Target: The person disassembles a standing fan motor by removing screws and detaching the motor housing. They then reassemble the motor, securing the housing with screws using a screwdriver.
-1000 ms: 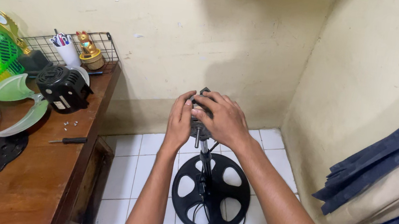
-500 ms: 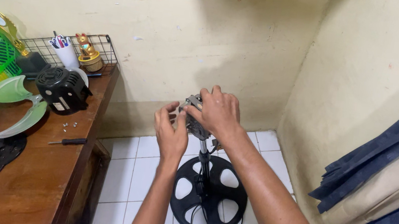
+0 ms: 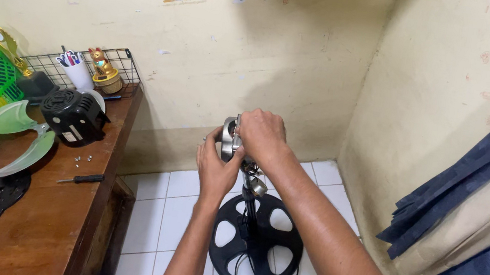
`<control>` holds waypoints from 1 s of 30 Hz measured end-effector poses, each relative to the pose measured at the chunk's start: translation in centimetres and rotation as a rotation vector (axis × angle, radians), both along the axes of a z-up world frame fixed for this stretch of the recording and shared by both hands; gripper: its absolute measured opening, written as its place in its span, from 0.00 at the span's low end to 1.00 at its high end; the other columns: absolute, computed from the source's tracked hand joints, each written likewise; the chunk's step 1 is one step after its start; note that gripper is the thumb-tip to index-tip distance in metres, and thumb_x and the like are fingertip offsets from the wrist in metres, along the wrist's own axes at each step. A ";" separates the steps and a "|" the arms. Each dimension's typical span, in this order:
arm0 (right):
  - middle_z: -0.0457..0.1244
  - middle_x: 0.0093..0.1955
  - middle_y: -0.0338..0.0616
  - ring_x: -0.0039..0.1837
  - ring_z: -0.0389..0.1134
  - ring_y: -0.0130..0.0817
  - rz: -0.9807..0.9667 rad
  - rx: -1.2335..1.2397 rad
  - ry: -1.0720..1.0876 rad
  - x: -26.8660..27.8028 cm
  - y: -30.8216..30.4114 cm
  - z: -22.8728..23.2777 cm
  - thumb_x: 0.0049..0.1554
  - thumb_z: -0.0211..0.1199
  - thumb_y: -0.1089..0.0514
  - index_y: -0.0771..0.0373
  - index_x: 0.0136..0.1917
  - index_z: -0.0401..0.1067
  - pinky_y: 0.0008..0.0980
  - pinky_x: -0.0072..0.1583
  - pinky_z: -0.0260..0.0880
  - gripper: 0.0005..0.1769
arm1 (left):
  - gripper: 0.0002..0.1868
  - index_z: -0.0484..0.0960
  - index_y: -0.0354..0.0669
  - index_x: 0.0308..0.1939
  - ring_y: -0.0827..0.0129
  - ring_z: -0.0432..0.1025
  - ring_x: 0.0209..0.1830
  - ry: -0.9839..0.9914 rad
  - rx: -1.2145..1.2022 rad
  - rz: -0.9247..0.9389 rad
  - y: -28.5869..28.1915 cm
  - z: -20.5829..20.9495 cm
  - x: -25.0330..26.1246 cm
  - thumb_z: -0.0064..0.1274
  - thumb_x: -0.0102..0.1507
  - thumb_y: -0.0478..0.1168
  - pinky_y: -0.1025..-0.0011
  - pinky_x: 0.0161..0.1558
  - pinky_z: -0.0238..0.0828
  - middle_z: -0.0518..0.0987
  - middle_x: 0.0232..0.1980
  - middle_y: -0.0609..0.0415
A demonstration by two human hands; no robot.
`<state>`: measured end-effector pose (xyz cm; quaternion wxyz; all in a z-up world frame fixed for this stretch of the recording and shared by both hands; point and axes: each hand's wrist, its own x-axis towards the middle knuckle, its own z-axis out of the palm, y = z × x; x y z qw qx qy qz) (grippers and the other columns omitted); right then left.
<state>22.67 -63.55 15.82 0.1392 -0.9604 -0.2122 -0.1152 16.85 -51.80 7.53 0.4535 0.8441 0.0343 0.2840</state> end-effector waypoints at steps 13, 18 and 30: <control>0.71 0.51 0.45 0.52 0.72 0.34 0.132 0.791 0.595 7.3 -5.7 -11.8 0.59 0.61 0.62 0.62 0.63 0.74 0.36 0.54 0.74 0.18 | 0.32 0.74 0.36 0.67 0.47 0.70 0.64 -0.064 -0.029 -0.134 2.5 -0.2 0.2 0.56 0.65 0.53 0.56 0.67 0.60 0.78 0.61 0.37; 0.64 0.68 0.40 0.70 0.62 0.30 0.533 0.859 0.896 7.7 -4.3 -18.9 0.51 0.65 0.74 0.62 0.68 0.67 0.35 0.70 0.66 0.32 | 0.32 0.72 0.34 0.67 0.53 0.74 0.64 -0.042 -0.135 -0.237 2.3 0.2 0.1 0.54 0.66 0.52 0.61 0.65 0.67 0.78 0.62 0.37; 0.71 0.60 0.42 0.63 0.69 0.34 0.464 0.648 0.774 8.0 -3.5 -19.0 0.47 0.77 0.62 0.57 0.62 0.74 0.37 0.63 0.72 0.29 | 0.35 0.66 0.34 0.72 0.57 0.68 0.70 0.037 -0.211 -0.390 3.9 -0.3 0.2 0.50 0.69 0.54 0.63 0.69 0.61 0.76 0.68 0.39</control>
